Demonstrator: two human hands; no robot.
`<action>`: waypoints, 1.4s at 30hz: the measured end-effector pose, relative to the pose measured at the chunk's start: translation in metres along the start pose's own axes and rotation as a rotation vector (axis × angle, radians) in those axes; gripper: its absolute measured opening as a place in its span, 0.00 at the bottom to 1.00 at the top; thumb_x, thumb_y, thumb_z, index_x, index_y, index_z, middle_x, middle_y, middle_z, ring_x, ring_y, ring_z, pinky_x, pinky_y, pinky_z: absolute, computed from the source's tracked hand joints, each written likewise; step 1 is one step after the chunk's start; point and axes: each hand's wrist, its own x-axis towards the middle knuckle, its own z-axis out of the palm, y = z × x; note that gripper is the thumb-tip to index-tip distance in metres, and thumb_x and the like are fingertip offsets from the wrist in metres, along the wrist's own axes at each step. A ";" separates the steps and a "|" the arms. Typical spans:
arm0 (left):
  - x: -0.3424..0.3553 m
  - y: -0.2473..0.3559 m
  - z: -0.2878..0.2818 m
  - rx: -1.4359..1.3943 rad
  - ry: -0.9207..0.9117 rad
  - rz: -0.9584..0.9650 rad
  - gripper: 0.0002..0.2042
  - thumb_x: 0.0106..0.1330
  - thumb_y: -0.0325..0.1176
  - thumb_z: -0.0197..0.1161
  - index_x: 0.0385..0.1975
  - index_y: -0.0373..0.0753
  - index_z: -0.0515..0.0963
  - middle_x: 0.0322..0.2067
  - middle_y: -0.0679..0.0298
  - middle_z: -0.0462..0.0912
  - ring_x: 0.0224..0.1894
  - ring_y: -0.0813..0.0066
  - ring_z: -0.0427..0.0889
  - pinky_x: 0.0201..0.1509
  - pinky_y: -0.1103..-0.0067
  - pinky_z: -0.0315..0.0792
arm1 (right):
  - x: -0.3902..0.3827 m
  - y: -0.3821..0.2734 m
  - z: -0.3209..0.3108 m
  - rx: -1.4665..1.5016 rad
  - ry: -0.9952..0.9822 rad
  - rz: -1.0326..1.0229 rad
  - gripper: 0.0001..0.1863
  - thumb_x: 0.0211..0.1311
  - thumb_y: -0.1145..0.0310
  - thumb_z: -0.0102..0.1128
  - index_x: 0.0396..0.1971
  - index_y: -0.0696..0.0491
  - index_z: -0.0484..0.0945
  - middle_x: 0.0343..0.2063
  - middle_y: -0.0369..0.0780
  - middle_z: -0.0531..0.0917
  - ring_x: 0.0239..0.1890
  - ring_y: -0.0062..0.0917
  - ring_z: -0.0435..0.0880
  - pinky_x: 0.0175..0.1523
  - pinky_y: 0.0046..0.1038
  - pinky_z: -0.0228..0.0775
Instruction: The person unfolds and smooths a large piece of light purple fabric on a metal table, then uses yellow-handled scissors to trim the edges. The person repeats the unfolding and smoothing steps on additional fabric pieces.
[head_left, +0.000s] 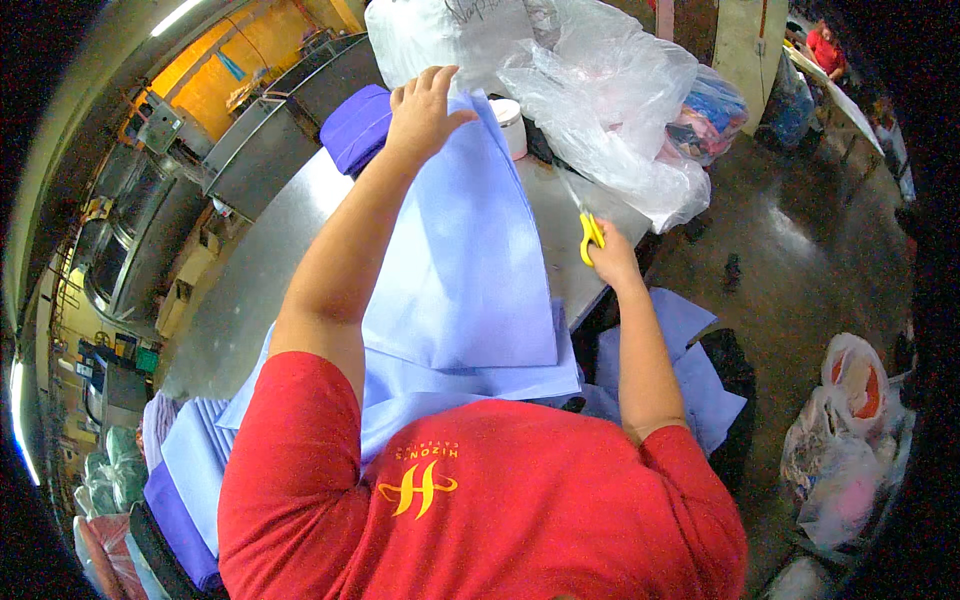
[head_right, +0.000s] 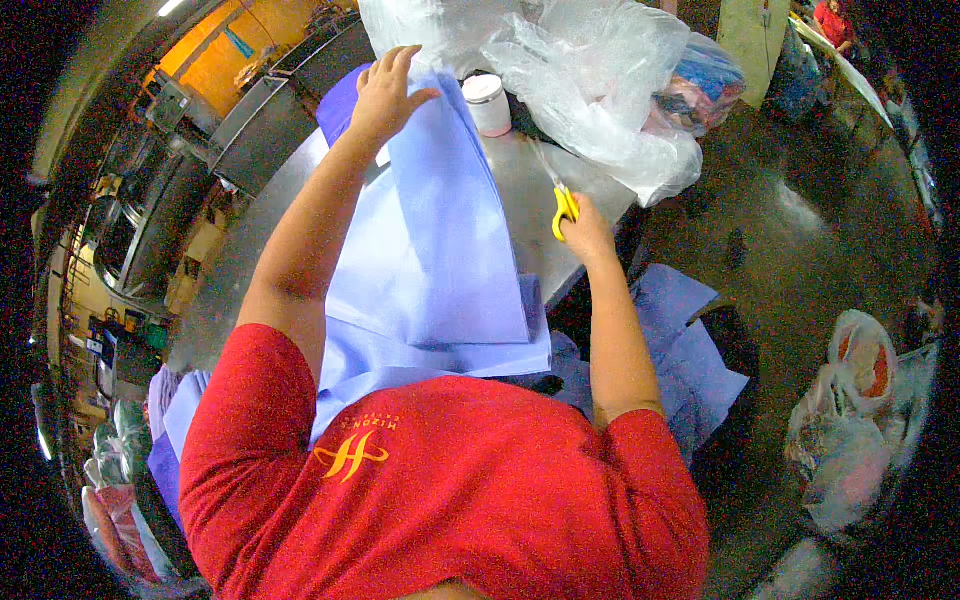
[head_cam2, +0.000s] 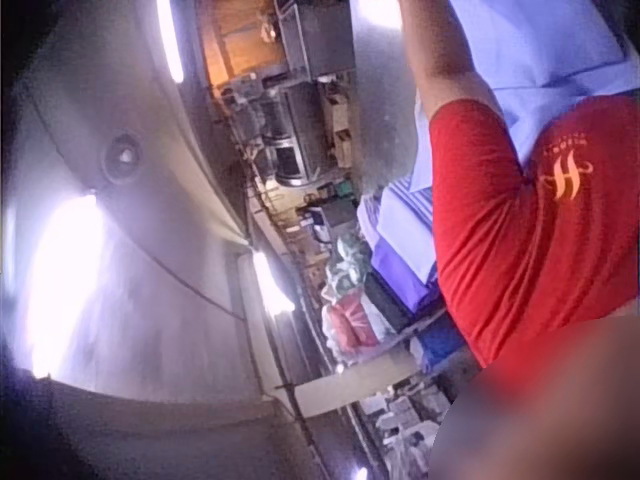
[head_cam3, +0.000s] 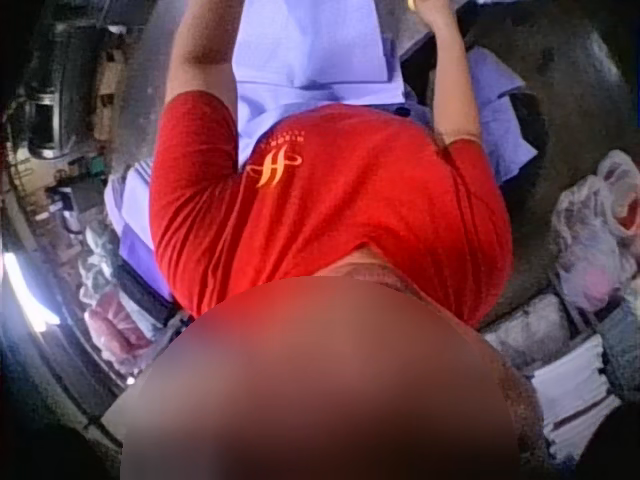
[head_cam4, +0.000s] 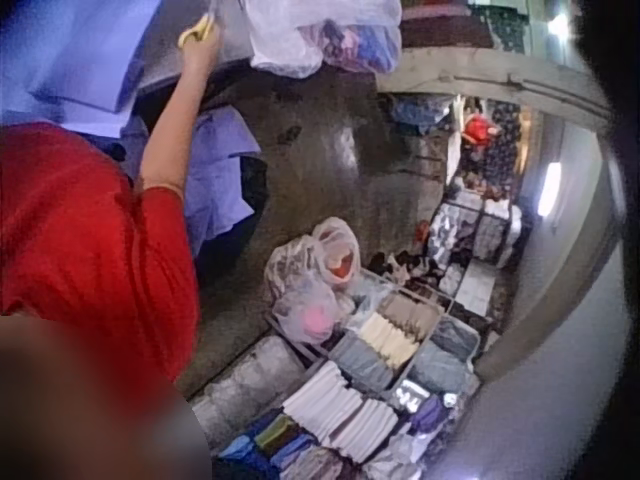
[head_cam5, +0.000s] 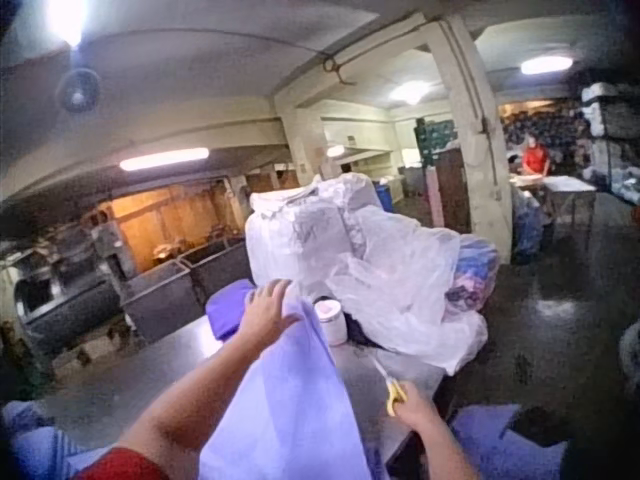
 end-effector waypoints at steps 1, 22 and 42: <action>-0.005 0.004 0.004 0.000 0.062 0.041 0.31 0.51 0.44 0.66 0.56 0.46 0.63 0.54 0.57 0.66 0.58 0.58 0.63 0.58 0.62 0.57 | -0.001 0.009 0.001 -0.105 0.004 -0.030 0.27 0.49 0.64 0.58 0.52 0.51 0.68 0.38 0.49 0.77 0.43 0.41 0.77 0.47 0.38 0.67; -0.283 -0.023 0.061 -0.044 -0.989 -0.497 0.35 0.59 0.63 0.45 0.65 0.59 0.47 0.68 0.63 0.38 0.69 0.56 0.34 0.61 0.42 0.35 | -0.005 0.028 0.017 -0.513 0.200 -0.308 0.19 0.49 0.70 0.58 0.45 0.52 0.75 0.49 0.47 0.69 0.54 0.40 0.66 0.57 0.40 0.58; -0.300 -0.096 0.048 0.003 -0.950 -0.673 0.37 0.56 0.64 0.48 0.65 0.60 0.47 0.68 0.65 0.38 0.69 0.57 0.34 0.61 0.42 0.33 | -0.006 0.019 0.026 -0.497 0.170 -0.480 0.22 0.51 0.70 0.58 0.49 0.54 0.71 0.52 0.48 0.69 0.54 0.46 0.65 0.59 0.39 0.58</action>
